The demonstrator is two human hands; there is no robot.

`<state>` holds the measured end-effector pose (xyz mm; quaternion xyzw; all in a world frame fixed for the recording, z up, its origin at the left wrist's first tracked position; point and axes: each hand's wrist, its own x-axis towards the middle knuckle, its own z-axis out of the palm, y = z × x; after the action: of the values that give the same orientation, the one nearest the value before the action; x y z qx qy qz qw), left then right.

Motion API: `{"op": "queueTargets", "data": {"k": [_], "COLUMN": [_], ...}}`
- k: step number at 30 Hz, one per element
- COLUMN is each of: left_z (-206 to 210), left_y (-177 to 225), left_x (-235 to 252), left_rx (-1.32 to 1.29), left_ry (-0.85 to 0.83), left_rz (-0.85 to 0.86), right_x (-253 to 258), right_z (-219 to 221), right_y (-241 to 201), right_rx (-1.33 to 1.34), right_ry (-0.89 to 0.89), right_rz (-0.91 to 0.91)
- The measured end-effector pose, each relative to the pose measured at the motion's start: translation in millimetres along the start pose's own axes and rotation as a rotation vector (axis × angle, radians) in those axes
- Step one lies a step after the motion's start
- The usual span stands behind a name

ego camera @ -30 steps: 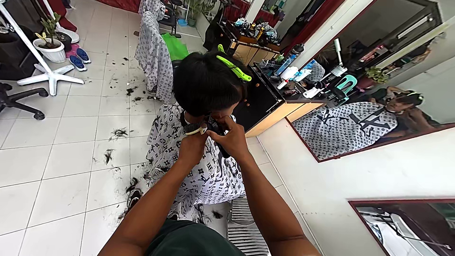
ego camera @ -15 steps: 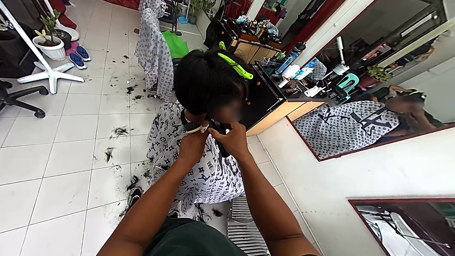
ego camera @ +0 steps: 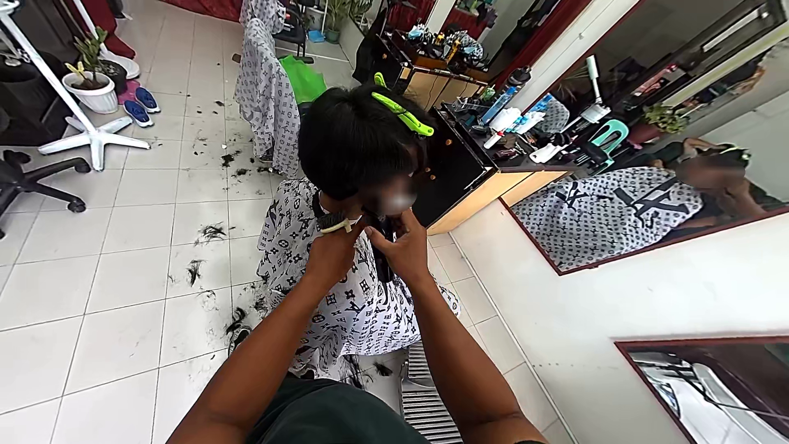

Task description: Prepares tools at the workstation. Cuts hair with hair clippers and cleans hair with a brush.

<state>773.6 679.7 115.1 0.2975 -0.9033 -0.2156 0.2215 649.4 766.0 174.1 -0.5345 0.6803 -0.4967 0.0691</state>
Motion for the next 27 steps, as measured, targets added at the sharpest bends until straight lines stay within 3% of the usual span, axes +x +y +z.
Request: {"op": "queueTargets", "data": {"k": [2,3,6,9,11,14,15,18,21,23,25,27], "left_z": [13.7,12.5,-36.9,-79.7,-91.2,-90.1,-92.1,-94.9,-93.2,-104.1,-118.3,-135.8], "left_y": [-19.0,-25.9,-24.0,-16.5,-24.6,-36.7,-38.1,-48.6,-67.3,-68.1,-68.0,-66.4], "left_x": [-7.3,-11.0,-10.5,8.5,29.3,41.0,38.0,37.3,44.4,34.2,23.9,31.6], "left_rx": [-0.064,-0.139,-0.625,-0.921,-0.78,-0.41,-0.412,-0.737,-0.599,-0.531,-0.58,-0.505], "left_ry": [0.217,0.215,-0.195,-0.235,-0.316,-0.703,-0.695,-0.491,-0.702,-0.57,-0.145,0.275], "left_rz": [0.2,0.252,0.194,0.316,0.353,0.327,0.37,0.42,0.371,0.557,0.753,0.774], "right_x": [-15.1,-22.9,-42.4,-53.1,-56.6,-62.7,-62.6,-56.6,-48.3,-36.3,-24.2,-13.8], "right_z": [-4.3,-7.5,-18.9,-25.5,-26.6,-23.4,-22.5,-19.0,-13.8,-14.8,-13.7,-5.6], "right_y": [1.2,1.4,0.2,-1.9,-2.4,-2.9,-3.9,-8.7,-14.7,-16.7,-18.3,-14.1], "right_rx": [0.103,0.156,0.307,0.383,0.408,0.395,0.388,0.381,0.328,0.213,0.045,-0.073], "right_ry": [0.02,0.029,0.072,0.142,0.184,0.214,0.216,0.226,0.18,0.049,-0.133,-0.247], "right_rz": [-0.017,-0.034,-0.026,0.015,0.025,0.042,0.044,0.057,0.112,0.103,0.093,0.073]}}
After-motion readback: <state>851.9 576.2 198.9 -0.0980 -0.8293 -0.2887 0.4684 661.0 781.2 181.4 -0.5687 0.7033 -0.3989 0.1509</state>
